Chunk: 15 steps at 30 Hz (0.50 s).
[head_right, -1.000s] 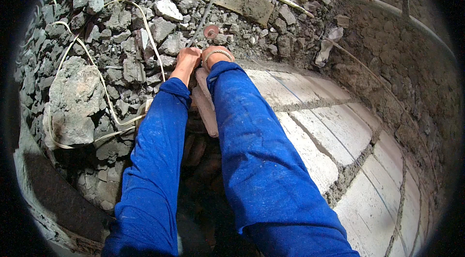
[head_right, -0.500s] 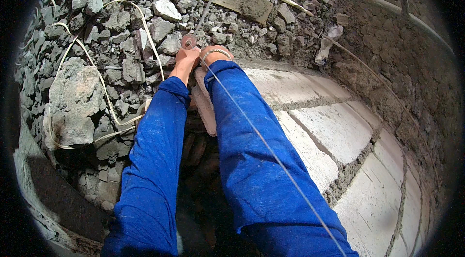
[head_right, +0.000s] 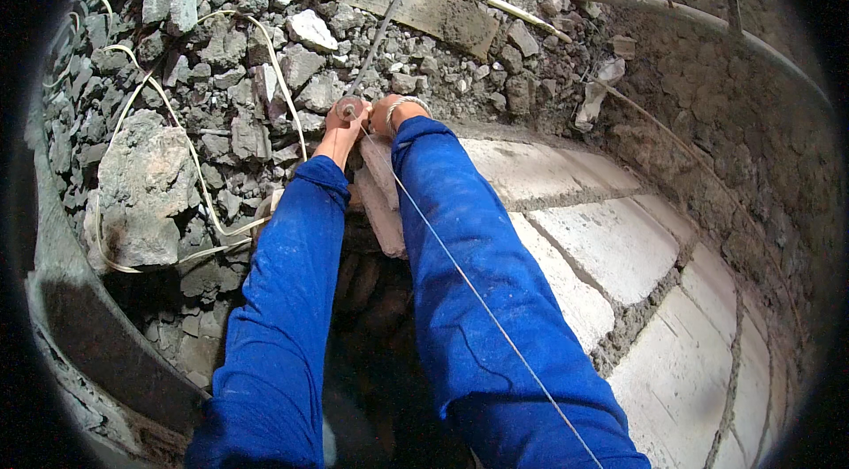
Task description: The person measures a wire against a concrete structure using a tape measure, then cuts the wire with pliers. This sequence is repeated multiple times in a confined, debris-filled space.
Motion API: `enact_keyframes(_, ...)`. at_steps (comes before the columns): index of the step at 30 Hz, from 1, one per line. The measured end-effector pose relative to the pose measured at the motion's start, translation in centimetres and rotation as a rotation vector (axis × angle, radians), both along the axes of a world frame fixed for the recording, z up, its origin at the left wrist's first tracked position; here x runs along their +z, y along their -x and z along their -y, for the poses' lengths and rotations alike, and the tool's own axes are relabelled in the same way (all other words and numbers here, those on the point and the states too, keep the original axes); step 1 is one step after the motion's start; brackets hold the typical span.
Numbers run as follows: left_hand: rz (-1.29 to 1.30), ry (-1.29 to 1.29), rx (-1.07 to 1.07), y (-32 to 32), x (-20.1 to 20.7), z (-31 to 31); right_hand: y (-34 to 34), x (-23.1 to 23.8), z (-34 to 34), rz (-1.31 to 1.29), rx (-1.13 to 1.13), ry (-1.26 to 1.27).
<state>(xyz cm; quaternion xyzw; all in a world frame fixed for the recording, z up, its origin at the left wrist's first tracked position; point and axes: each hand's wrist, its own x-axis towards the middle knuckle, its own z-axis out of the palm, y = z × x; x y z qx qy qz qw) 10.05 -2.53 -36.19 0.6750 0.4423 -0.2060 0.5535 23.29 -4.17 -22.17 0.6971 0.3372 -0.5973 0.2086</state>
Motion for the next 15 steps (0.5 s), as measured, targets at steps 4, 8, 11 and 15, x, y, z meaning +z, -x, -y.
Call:
enact_keyframes(4, 0.074, 0.011, -0.026, -0.4, 2.2, -1.4, -0.8, 0.9, -0.6, 0.014, 0.068, -0.041)
enact_keyframes(8, 0.073, -0.038, -0.151, -1.1, 4.4, -2.7, -0.4, 0.1, -0.3, 0.065, -0.129, 0.090)
enact_keyframes(11, -0.072, -0.027, -0.262, -1.8, 6.2, -3.0, 0.1, -1.0, 0.0, 0.084, -0.131, 0.107)
enact_keyframes(15, 0.020, 0.089, -0.057, -1.6, 7.1, -3.1, 0.2, -1.5, 0.1, 0.067, -0.206, 0.149)
